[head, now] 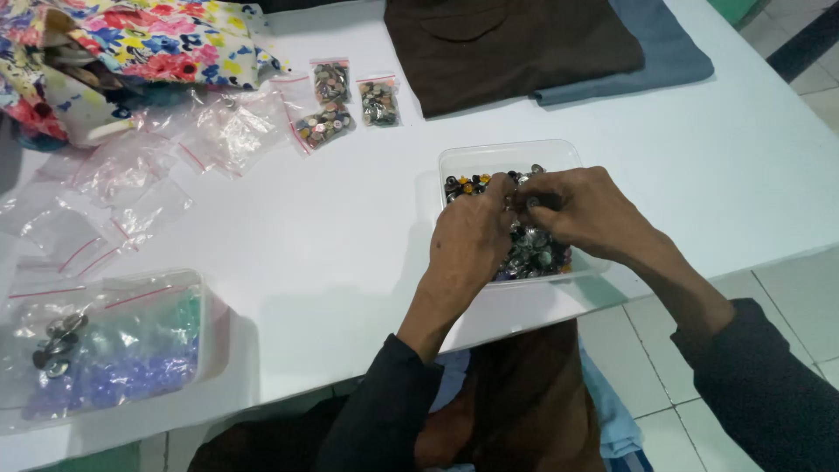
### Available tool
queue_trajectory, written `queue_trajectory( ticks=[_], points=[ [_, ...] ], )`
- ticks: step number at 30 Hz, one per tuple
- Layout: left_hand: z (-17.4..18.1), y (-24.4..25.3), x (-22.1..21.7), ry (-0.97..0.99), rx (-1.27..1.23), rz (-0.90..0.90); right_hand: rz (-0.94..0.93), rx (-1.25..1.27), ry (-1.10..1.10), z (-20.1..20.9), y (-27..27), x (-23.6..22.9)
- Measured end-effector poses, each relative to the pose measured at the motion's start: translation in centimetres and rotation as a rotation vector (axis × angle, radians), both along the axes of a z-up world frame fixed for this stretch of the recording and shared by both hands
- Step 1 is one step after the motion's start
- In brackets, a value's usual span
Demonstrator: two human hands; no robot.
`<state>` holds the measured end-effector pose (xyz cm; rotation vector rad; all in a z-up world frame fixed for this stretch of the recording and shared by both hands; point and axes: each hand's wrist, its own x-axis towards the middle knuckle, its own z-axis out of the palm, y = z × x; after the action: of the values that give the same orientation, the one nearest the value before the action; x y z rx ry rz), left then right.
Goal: Sorting small black buttons from a container and placing them into small plastic bags
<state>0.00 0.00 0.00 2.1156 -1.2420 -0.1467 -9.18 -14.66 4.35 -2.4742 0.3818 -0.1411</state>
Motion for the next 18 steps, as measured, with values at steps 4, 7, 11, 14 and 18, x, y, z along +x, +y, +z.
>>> queue_trajectory(
  ticks=[4, 7, 11, 14, 18],
  points=[
    [-1.9, -0.7, 0.2, -0.005, -0.164, 0.026, 0.046, -0.091, -0.155, 0.2, 0.8, -0.7],
    [-1.9, -0.3, -0.2, -0.059, -0.339, 0.044, 0.080, -0.202, -0.248, 0.9, 1.7, -0.8],
    [0.0, 2.5, -0.9, -0.234, -0.569, 0.159, 0.207, -0.508, -0.425, 1.7, 4.3, -1.0],
    [1.4, 6.9, -0.8, -0.211, -0.703, 0.193, 0.203, -0.562, -0.585, 1.9, 8.8, 0.2],
    [0.8, 12.1, 1.1, -0.186, -0.823, 0.336, 0.071, -0.663, -0.678, -1.0, 15.4, 3.5]
  ],
)
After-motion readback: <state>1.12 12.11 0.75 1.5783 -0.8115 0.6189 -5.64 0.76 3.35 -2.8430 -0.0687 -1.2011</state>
